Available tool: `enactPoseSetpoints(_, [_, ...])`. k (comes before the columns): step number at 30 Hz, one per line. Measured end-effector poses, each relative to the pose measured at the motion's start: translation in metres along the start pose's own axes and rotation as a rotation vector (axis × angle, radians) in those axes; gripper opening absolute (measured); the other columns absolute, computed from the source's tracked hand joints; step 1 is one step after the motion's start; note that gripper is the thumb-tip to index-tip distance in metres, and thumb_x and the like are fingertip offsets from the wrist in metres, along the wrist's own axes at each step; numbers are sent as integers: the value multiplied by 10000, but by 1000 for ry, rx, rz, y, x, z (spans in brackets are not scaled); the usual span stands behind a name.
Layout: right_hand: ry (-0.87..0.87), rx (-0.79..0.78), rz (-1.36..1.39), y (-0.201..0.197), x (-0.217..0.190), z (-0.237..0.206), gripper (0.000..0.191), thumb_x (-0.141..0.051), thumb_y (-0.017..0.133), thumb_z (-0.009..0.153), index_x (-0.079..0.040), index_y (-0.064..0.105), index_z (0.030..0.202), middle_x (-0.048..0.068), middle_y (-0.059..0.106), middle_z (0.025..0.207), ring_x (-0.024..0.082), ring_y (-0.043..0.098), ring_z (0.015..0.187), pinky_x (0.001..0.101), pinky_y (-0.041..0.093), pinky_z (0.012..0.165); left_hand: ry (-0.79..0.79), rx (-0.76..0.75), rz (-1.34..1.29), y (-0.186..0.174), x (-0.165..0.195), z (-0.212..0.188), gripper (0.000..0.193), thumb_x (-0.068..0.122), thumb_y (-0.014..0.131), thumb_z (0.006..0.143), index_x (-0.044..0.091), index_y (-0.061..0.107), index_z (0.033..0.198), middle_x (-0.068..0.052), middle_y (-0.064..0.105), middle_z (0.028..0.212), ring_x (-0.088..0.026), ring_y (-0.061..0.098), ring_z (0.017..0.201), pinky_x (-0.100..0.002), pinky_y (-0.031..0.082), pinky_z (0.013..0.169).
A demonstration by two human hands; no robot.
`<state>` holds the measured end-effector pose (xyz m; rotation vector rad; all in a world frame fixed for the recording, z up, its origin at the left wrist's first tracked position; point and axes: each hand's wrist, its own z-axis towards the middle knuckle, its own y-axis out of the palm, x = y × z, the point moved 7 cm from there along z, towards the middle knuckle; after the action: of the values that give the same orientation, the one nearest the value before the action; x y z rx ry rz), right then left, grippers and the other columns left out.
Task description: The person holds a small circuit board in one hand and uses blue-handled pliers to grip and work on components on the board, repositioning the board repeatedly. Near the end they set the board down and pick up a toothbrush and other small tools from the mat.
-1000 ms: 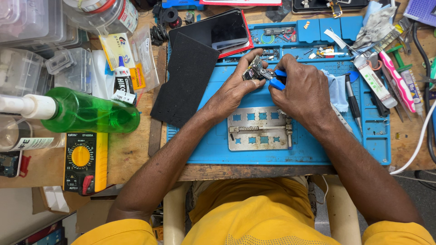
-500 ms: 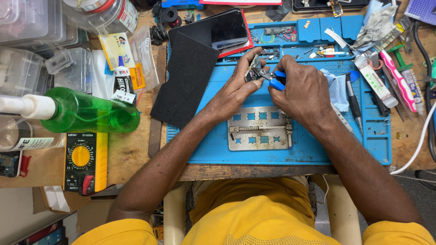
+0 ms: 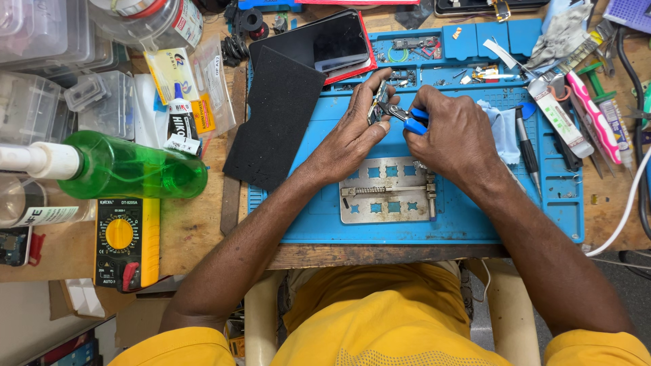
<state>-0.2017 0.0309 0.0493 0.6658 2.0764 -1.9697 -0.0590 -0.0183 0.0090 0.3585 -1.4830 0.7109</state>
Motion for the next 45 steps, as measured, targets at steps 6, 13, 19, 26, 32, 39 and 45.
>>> enactPoseSetpoints(6, [98, -131, 185, 3, 4, 3, 86, -122, 707, 832, -50, 705, 878, 93, 682, 660, 180, 628, 569, 398, 509, 569, -48, -16, -227, -3, 8, 0, 649, 193, 437, 1005, 120, 247, 1622, -225, 474, 1513, -306, 497, 1461, -513, 472, 1251])
enactPoseSetpoints(13, [183, -240, 313, 6, 12, 6, 71, -126, 692, 825, -56, 701, 836, 44, 646, 643, 131, 561, 567, 341, 431, 524, 29, 50, -179, -13, 15, 1, 383, 208, 439, 1090, 92, 467, 1454, -142, 620, 1379, -241, 633, 1320, -449, 592, 1131])
enactPoseSetpoints(19, [179, -268, 463, 8, 15, 3, 88, -121, 673, 860, -42, 690, 827, 31, 603, 640, 132, 511, 581, 328, 399, 523, 21, 183, -61, -20, 8, 3, 292, 233, 480, 1118, 22, 578, 1293, -123, 748, 1100, -187, 769, 1050, -329, 711, 914])
enactPoseSetpoints(26, [-175, 313, 28, -29, 4, 0, 212, -110, 765, 857, -24, 699, 1039, 114, 704, 870, 206, 672, 776, 354, 523, 711, -155, 180, -229, -22, -7, 8, 321, 214, 454, 1075, -13, 504, 1296, -163, 713, 1109, -204, 760, 1030, -313, 717, 829])
enactPoseSetpoints(32, [-282, 403, -208, -23, -10, -7, 263, -143, 823, 822, -51, 744, 1056, 104, 738, 928, 236, 700, 854, 468, 520, 877, -198, 190, -223, -21, -9, 6, 337, 202, 426, 1077, 2, 499, 1339, -177, 720, 1103, -221, 767, 1035, -313, 716, 831])
enactPoseSetpoints(39, [-217, 313, -206, -16, -19, -5, 243, -144, 824, 826, -32, 748, 1028, 124, 734, 871, 262, 720, 798, 454, 547, 774, -140, 188, -238, -14, -1, 3, 427, 232, 366, 1096, 30, 457, 1461, -191, 677, 1216, -227, 706, 1169, -347, 670, 980])
enactPoseSetpoints(45, [-171, 300, -125, -20, -18, -3, 270, -128, 814, 816, -12, 745, 1049, 145, 740, 866, 268, 730, 761, 441, 586, 704, -125, 85, -783, -5, 2, 2, 584, 428, 310, 1127, 57, 414, 1566, -120, 643, 1354, -215, 587, 1332, -387, 518, 1164])
